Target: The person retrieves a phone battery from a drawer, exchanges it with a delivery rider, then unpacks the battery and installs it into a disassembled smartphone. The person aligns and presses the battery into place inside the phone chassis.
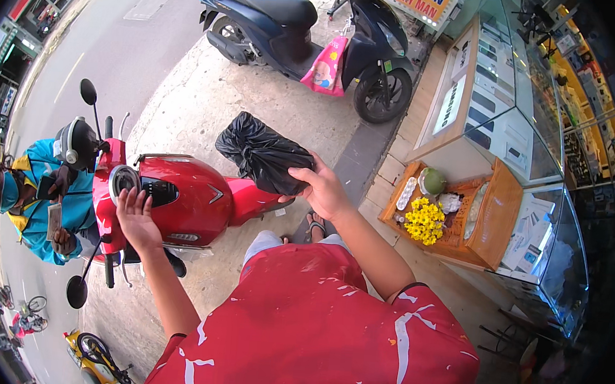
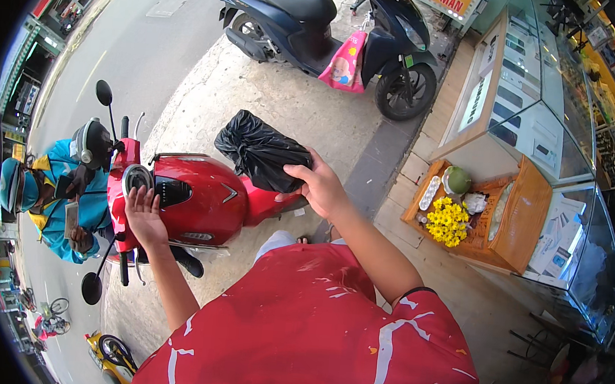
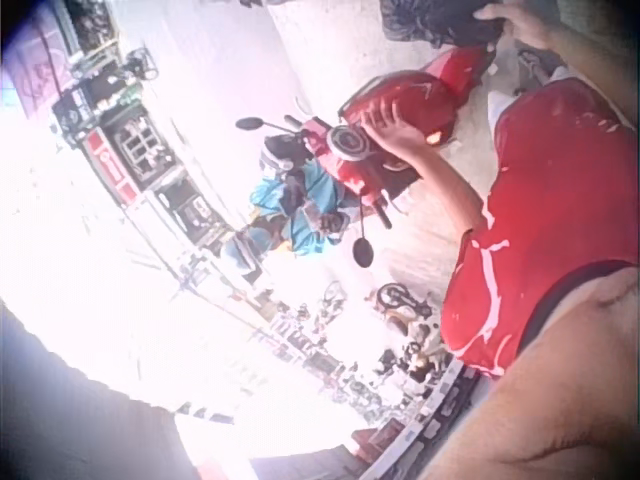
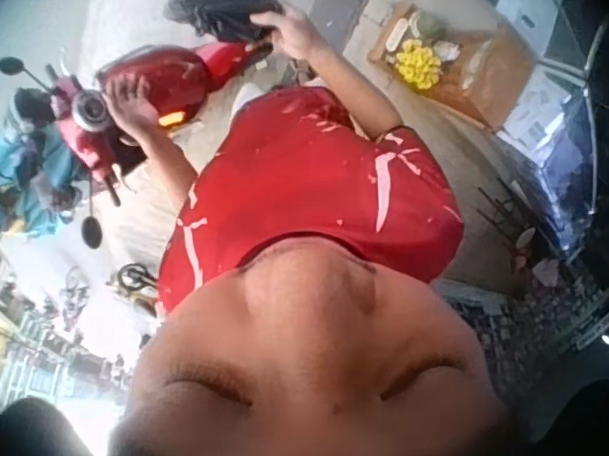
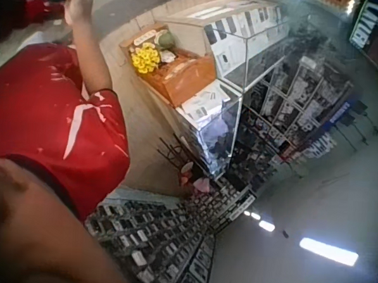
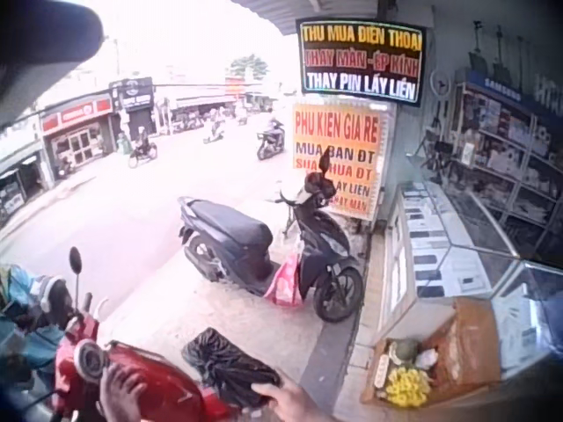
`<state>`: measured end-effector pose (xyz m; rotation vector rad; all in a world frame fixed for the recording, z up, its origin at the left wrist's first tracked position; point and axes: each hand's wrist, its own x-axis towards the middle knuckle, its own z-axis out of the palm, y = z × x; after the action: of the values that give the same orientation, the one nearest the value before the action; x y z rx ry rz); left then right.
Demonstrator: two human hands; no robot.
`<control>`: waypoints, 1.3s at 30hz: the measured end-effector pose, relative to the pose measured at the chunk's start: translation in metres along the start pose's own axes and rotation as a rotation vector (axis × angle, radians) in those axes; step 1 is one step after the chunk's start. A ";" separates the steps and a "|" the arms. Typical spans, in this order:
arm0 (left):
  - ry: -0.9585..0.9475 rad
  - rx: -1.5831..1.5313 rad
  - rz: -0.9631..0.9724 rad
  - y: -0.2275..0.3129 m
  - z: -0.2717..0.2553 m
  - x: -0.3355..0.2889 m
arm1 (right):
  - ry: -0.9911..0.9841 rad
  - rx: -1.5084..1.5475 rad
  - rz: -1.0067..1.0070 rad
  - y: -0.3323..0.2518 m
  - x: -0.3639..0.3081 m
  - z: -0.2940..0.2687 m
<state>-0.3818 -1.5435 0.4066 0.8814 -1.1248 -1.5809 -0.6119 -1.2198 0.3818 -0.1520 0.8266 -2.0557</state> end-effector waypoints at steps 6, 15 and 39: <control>-1.052 -0.460 -0.797 -0.081 0.131 -0.144 | 0.165 0.144 -0.189 0.035 -0.090 0.002; -1.420 0.030 -1.469 -0.123 0.136 -0.281 | 1.280 -1.061 -0.667 0.141 -0.280 0.021; -2.673 0.876 -1.251 -0.068 -0.061 -1.001 | 2.063 -0.452 -0.605 0.267 -0.934 -0.027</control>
<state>-0.0763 -0.5883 0.3458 0.4949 1.0314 0.8732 0.1215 -0.5823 0.3810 1.9597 2.5761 -1.8593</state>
